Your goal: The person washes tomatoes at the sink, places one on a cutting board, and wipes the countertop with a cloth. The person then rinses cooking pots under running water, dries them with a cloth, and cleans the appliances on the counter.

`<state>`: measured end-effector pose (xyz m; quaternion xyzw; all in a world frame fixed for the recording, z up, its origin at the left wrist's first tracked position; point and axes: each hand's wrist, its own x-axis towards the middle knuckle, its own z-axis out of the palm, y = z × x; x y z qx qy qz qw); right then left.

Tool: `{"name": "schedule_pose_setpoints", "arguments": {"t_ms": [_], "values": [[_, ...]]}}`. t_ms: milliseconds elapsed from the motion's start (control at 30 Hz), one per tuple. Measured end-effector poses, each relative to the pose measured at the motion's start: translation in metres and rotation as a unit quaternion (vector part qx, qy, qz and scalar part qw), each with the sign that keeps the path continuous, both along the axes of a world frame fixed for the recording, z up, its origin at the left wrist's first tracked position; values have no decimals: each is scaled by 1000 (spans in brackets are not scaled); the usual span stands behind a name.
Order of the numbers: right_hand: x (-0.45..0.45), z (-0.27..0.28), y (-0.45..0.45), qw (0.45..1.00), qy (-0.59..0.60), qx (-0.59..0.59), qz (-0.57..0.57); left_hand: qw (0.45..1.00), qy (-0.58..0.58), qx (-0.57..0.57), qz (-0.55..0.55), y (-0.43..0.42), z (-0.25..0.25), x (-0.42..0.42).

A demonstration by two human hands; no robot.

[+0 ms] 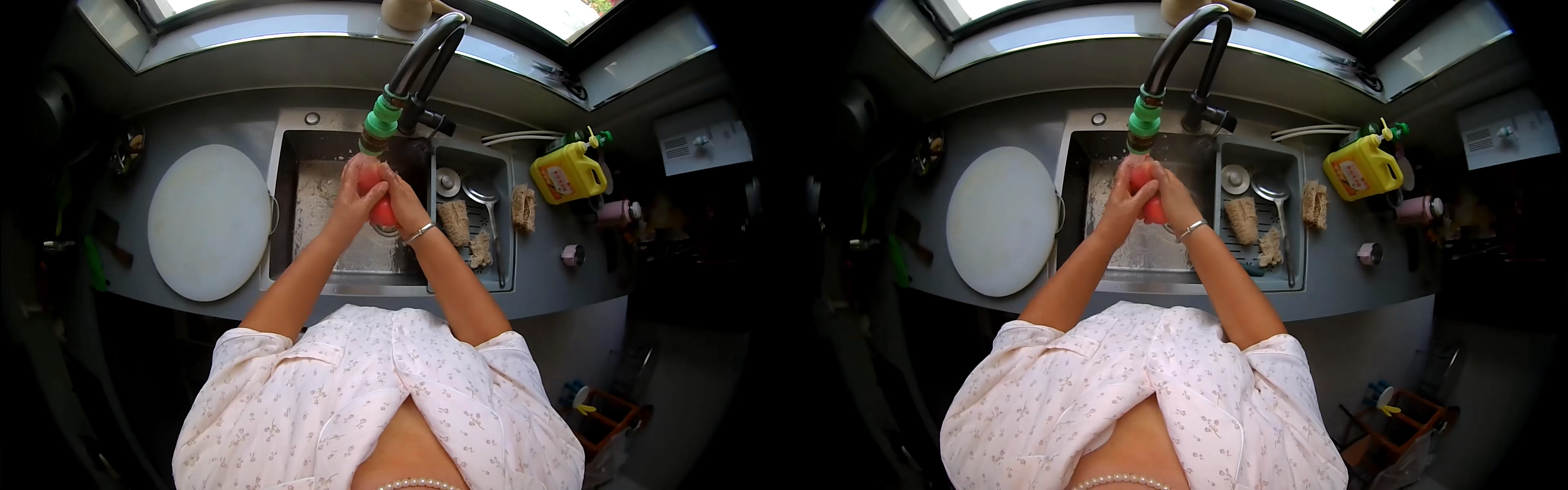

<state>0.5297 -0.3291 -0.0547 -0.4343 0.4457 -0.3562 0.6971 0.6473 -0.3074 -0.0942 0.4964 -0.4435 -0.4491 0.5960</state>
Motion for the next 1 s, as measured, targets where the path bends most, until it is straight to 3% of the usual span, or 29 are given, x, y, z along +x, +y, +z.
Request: {"name": "schedule_pose_setpoints", "arguments": {"t_ms": [33, 100, 133, 200, 333, 400, 533, 600, 633, 667, 733, 800, 867, 933, 967, 1000], "values": [[2, 9, 2, 998, -42, 49, 9, 993, -115, -35, 11, 1, 3, 4], [5, 9, 5, 995, -41, 89, 27, 995, -43, 19, -86, 3, 13, 18], [8, 11, 7, 990, -40, 131, 45, 995, -43, 21, -84, 4, 15, 18], [16, 11, 12, 994, -19, 103, 30, 978, 179, 102, -24, 0, 17, 19], [17, 7, 17, 997, 5, 63, 39, 952, 284, 112, 7, -9, 15, 23], [15, 4, 16, 996, 7, 74, 42, 914, 362, 180, -31, -9, 21, 24], [6, 5, 11, 981, -72, 176, 35, 919, 352, 156, -82, 4, 26, 22], [2, 12, 7, 946, -170, 276, 26, 985, 144, 57, -79, 14, 34, 14], [1, 13, 8, 954, -139, 262, 46, 996, 60, 11, -62, 16, 32, 11], [2, 11, 10, 954, -141, 262, 44, 996, 59, 11, -64, 14, 31, 15], [7, 5, 15, 974, -103, 194, 55, 974, 159, 128, -94, 11, 30, 26], [11, 5, 17, 977, -85, 188, 57, 979, 172, 103, -43, -3, 9, 26], [12, 12, 20, 989, 26, 126, 68, 922, 351, 165, 12, -11, 0, 34], [9, 16, 21, 991, 67, 95, 62, 899, 384, 211, -4, -13, 11, 37], [8, 5, 20, 975, 204, -89, 9, 871, 416, 259, -21, -14, 16, 38], [9, 10, 21, 904, 330, -269, -44, 872, 417, 258, -20, -15, 16, 38]]}}
